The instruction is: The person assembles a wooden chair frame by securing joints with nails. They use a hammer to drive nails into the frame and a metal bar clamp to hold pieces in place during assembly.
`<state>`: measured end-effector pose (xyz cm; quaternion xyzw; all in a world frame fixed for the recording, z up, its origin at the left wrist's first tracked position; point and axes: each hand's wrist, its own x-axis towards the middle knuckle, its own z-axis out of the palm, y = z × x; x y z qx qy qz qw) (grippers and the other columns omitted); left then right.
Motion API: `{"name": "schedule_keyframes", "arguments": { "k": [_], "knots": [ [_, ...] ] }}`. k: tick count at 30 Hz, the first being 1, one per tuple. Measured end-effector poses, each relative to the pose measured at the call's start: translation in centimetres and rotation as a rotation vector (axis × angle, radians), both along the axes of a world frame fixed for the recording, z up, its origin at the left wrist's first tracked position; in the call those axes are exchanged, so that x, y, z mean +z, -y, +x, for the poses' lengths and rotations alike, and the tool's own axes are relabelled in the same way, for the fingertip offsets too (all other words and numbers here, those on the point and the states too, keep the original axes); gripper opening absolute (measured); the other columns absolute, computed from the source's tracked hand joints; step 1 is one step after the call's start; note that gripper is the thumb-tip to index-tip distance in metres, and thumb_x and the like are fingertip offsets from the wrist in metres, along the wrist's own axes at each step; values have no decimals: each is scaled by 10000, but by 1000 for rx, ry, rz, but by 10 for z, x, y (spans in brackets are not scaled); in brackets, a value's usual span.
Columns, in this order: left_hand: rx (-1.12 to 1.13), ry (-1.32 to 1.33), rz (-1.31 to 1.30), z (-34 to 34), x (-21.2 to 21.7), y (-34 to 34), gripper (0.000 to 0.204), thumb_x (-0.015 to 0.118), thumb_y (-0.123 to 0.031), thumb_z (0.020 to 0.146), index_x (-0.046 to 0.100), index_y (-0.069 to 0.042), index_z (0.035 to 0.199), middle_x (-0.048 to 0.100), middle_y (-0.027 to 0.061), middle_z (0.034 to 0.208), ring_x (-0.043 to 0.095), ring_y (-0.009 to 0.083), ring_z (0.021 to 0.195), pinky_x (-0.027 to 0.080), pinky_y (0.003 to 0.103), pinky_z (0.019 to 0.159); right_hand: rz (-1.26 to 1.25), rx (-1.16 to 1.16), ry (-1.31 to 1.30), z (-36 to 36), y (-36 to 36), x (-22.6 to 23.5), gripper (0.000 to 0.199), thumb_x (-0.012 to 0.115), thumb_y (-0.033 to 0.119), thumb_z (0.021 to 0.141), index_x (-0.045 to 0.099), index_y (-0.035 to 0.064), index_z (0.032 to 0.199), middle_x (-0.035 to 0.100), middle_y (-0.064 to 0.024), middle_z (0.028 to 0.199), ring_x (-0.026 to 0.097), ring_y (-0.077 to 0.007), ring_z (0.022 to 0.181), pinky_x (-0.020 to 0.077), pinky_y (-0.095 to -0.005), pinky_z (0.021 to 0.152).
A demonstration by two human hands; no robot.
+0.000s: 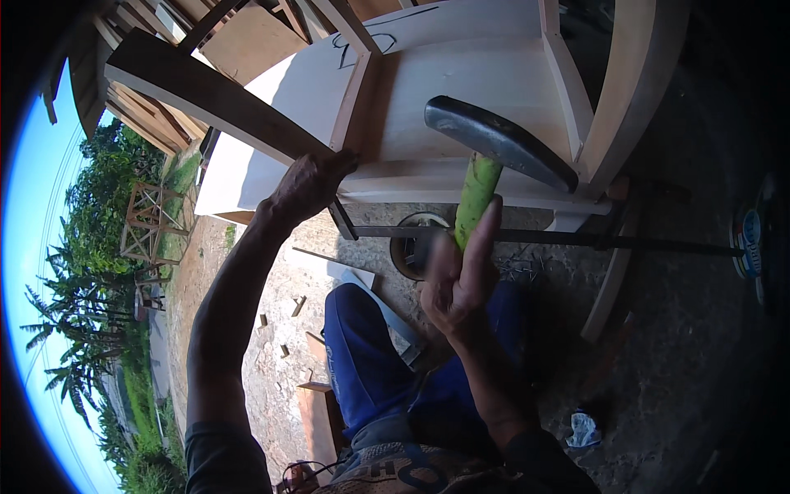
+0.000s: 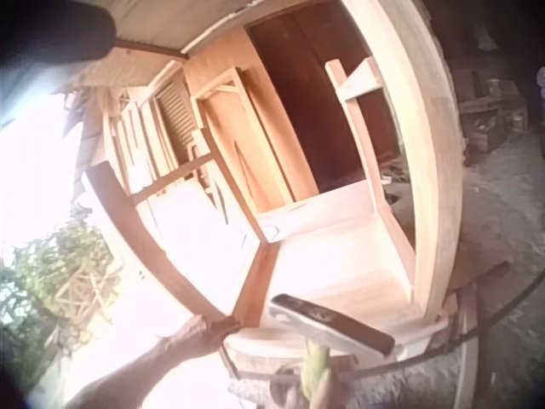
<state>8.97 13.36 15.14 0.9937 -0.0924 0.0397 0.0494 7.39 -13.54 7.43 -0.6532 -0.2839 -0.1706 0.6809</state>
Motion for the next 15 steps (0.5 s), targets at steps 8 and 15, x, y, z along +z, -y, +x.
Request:
{"name": "schedule_keyframes", "arguments": {
  "k": [8,15],
  "knots": [
    [1,0,-16,3,5,7,128,634,-88,975,683,-28,1077,722,198,850,731,354,772,572,427,650,-15,7,-24,2,3,8,656,571,71,1016,281,49,1604,691,-253,843,705,-283,661,523,-393,583],
    [-5,0,58,-5,-1,-5,102,636,-77,968,654,-21,1051,720,189,846,731,349,783,571,418,655,-147,171,-185,8,1,10,656,566,44,1009,287,41,1603,677,-230,831,711,-253,676,490,-409,531]
  ]
}}
